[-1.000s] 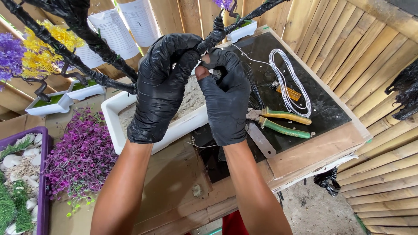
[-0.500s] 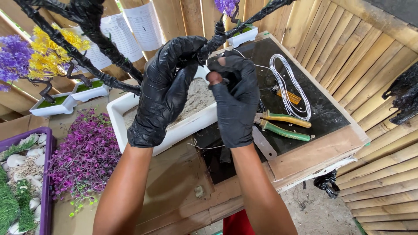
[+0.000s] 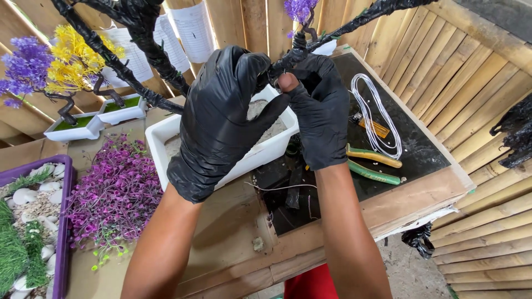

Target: Using pliers to cut wire and wrapping it around the branches of an artificial bonsai tree to shape and secure them.

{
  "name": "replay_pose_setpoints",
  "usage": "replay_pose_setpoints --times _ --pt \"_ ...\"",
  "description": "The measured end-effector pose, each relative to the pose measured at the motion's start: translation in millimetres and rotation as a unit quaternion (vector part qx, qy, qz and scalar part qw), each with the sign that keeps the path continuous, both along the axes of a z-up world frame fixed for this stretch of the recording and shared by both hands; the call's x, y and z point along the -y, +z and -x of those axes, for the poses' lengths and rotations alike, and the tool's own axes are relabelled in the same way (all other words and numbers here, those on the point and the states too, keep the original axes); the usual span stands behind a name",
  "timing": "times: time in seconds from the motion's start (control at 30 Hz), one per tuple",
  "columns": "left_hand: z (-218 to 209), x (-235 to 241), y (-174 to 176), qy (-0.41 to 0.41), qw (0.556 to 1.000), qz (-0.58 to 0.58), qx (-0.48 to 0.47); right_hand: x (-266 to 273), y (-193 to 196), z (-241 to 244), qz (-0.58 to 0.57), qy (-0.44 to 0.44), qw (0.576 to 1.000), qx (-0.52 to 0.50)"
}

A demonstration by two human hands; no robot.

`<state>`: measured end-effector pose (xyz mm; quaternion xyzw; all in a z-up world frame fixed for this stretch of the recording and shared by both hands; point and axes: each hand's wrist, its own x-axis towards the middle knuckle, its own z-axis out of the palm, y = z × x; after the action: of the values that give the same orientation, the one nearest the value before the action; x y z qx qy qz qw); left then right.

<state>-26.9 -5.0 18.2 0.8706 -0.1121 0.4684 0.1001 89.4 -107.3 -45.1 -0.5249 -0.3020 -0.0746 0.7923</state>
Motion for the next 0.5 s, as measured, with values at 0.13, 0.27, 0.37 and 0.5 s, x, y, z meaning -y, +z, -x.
replay_pose_setpoints --times 0.13,0.27,0.37,0.5 --pt "2 0 -1 0.044 0.998 -0.037 0.013 1 7 -4 0.001 0.088 0.996 0.026" --pt "2 -1 0 0.018 0.999 -0.029 0.033 -9 -6 -24 -0.041 0.175 0.981 0.078" --pt "2 -4 -2 0.041 0.998 -0.036 0.033 -8 -5 -30 0.004 0.167 0.977 0.131" --pt "6 -4 -3 0.066 0.996 -0.042 0.029 -21 -21 -48 0.016 0.135 0.975 0.177"
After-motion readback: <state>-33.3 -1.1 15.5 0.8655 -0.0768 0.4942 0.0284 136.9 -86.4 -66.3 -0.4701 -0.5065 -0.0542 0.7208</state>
